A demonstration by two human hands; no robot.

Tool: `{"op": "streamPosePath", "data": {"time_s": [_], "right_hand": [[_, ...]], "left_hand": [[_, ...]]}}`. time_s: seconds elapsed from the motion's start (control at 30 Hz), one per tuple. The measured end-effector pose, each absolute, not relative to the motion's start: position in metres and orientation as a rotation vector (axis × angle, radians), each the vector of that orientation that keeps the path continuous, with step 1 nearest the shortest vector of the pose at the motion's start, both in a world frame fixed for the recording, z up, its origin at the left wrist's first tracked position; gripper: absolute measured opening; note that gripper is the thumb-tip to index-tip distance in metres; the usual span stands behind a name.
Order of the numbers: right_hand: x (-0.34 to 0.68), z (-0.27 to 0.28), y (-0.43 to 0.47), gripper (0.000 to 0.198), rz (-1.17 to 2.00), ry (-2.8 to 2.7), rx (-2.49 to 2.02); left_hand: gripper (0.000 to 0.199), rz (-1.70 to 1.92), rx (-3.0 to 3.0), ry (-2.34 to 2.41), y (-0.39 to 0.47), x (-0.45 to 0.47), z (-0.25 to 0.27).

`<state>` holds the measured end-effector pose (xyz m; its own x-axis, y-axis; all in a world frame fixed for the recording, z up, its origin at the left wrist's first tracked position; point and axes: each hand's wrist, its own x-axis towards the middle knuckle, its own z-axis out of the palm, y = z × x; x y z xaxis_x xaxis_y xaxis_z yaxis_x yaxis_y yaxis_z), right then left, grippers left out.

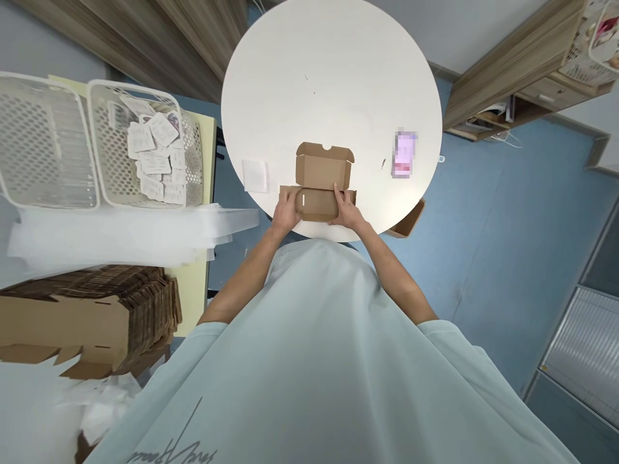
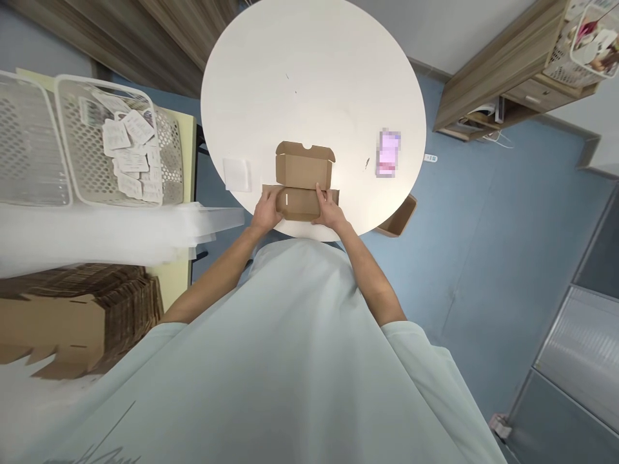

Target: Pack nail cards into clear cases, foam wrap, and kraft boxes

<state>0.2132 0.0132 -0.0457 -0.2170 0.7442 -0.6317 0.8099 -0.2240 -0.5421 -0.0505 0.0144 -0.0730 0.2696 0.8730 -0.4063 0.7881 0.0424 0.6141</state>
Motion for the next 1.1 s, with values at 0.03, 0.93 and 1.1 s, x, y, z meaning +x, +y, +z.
{"op": "streamPosePath", "data": {"time_s": [0.03,0.93,1.1], "right_hand": [[0.213,-0.046,0.014,0.154,-1.442,1.91,1.917],[0.219,-0.046,0.022,0.117,-1.33,1.92,1.897],[0.218,-0.046,0.025,0.121,-1.327,1.903,1.896]], "left_hand": [[0.082,0.126,1.719,1.553,0.015,-0.048,-0.072],[0.012,0.263,1.374,1.981,0.001,-0.049,-0.057],[0.02,0.227,1.347,2.006,0.005,-0.03,-0.048]]}}
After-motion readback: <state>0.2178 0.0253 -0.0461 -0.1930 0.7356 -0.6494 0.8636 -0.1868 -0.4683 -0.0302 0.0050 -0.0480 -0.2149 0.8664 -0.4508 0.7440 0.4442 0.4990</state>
